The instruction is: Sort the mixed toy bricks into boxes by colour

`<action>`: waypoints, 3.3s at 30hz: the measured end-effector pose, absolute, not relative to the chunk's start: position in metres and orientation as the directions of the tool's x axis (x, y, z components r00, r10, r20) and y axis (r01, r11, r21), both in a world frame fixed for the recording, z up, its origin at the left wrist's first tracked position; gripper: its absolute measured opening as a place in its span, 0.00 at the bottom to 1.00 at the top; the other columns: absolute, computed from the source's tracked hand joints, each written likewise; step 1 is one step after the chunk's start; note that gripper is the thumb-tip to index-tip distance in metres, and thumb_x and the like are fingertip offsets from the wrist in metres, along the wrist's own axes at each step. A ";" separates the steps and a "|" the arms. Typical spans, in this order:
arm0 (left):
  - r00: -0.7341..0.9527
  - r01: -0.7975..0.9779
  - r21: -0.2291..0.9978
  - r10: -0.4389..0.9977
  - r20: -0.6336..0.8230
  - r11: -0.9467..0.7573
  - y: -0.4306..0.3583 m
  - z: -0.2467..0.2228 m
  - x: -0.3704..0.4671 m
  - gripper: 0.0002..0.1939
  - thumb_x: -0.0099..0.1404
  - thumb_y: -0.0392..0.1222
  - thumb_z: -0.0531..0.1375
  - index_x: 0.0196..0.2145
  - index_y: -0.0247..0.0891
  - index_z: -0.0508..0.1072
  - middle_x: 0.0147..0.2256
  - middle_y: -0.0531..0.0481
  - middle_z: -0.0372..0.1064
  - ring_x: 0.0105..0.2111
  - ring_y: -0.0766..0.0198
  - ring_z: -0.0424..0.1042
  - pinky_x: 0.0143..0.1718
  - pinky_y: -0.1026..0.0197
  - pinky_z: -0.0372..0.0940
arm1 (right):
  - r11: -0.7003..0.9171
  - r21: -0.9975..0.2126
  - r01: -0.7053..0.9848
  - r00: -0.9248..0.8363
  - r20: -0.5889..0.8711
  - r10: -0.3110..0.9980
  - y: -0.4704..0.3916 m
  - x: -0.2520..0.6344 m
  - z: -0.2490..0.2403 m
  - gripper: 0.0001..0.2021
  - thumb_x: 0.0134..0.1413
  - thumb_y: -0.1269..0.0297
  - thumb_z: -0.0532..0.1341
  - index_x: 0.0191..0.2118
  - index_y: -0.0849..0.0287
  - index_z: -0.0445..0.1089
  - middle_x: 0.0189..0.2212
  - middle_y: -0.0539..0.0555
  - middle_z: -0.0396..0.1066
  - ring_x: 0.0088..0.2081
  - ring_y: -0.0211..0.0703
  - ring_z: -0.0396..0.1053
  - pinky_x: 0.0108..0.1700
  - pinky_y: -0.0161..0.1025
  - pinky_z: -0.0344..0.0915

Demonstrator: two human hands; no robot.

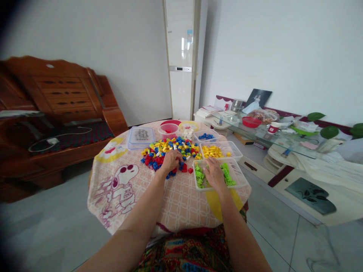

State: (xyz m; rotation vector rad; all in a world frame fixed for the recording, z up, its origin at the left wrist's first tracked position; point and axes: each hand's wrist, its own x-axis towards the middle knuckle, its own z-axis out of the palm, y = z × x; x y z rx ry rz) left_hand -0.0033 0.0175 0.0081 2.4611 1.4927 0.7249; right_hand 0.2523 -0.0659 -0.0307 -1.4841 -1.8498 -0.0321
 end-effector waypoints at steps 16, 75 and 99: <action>0.362 0.861 0.268 0.891 0.274 -0.432 0.010 0.011 0.002 0.09 0.63 0.36 0.65 0.38 0.44 0.86 0.50 0.43 0.77 0.53 0.46 0.69 0.53 0.48 0.61 | 0.327 -0.392 0.860 -0.060 0.558 0.827 -0.066 0.252 -0.029 0.21 0.59 0.69 0.58 0.56 0.60 0.76 0.58 0.64 0.73 0.63 0.58 0.66 0.68 0.60 0.62; 0.656 0.522 0.381 0.645 0.392 -0.763 0.029 -0.018 0.062 0.22 0.69 0.32 0.56 0.58 0.40 0.78 0.58 0.41 0.76 0.58 0.54 0.75 0.63 0.51 0.66 | 0.339 -0.417 0.843 -0.067 0.544 0.836 -0.067 0.252 -0.026 0.23 0.59 0.69 0.58 0.59 0.58 0.75 0.59 0.63 0.73 0.63 0.58 0.66 0.68 0.62 0.60; 0.406 0.614 0.599 0.856 0.319 -0.514 0.019 -0.007 0.035 0.04 0.60 0.33 0.66 0.34 0.37 0.80 0.33 0.50 0.76 0.35 0.62 0.73 0.40 0.63 0.66 | 0.320 -0.416 0.851 -0.055 0.535 0.843 -0.068 0.251 -0.026 0.21 0.59 0.69 0.59 0.57 0.59 0.75 0.58 0.63 0.73 0.63 0.57 0.66 0.69 0.61 0.59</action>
